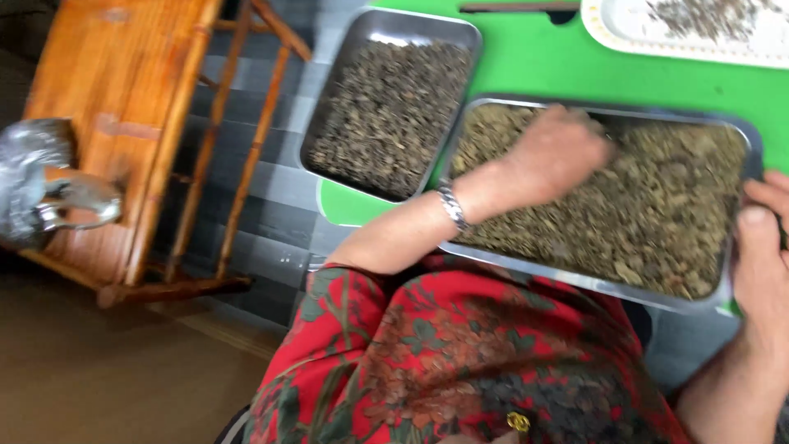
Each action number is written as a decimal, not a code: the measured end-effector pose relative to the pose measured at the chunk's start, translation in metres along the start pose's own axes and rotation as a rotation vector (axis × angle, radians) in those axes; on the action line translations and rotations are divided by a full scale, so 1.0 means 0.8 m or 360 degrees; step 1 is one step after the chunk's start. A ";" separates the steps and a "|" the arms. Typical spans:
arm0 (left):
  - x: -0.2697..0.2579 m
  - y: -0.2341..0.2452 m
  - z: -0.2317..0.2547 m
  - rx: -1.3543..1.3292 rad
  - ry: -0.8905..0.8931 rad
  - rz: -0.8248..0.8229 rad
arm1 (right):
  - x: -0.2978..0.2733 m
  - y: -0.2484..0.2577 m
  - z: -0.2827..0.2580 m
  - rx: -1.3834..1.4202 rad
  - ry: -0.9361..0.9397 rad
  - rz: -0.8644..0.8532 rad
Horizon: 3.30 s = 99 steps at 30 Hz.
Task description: Manually sorting dried tea leaves in a metal tray to remove stems and debris.
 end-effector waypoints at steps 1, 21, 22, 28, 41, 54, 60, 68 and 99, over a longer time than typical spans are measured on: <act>0.003 0.005 -0.010 -0.0058 0.0036 0.0133 | 0.010 -0.003 -0.034 0.0071 -0.0003 0.0021; 0.008 0.053 0.004 -0.0100 0.0042 0.0256 | 0.030 0.007 -0.086 -0.0130 0.0275 0.0151; 0.014 0.054 0.019 -0.0070 -0.0082 0.0184 | 0.032 0.006 -0.086 -0.0113 0.0281 0.0153; 0.044 -0.031 0.005 -0.0370 -0.0208 0.0129 | 0.033 0.006 -0.088 -0.0117 0.0267 0.0154; 0.054 -0.033 0.004 -0.0330 -0.0067 -0.0225 | 0.034 0.007 -0.089 -0.0124 0.0279 0.0168; 0.067 -0.031 0.022 -0.0038 -0.0099 -0.0244 | 0.034 0.007 -0.090 -0.0117 0.0262 0.0169; 0.072 -0.038 0.027 0.0162 -0.0187 -0.0316 | 0.035 0.005 -0.087 -0.0108 0.0267 0.0183; 0.075 -0.020 0.036 0.0168 -0.0159 -0.0405 | 0.040 0.008 -0.089 -0.0073 0.0178 0.0220; 0.019 0.073 0.002 -0.1652 0.0408 -0.0458 | 0.036 0.006 -0.092 -0.0103 0.0203 0.0174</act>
Point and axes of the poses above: each hand's wrist, its own x-axis towards the middle knuckle, its own y-axis out of the back of the hand, z = x × y, the point moved 3 cm from there along x, towards the middle knuckle, and after that the axes turned 12 degrees about z, right-handed, at the moved point
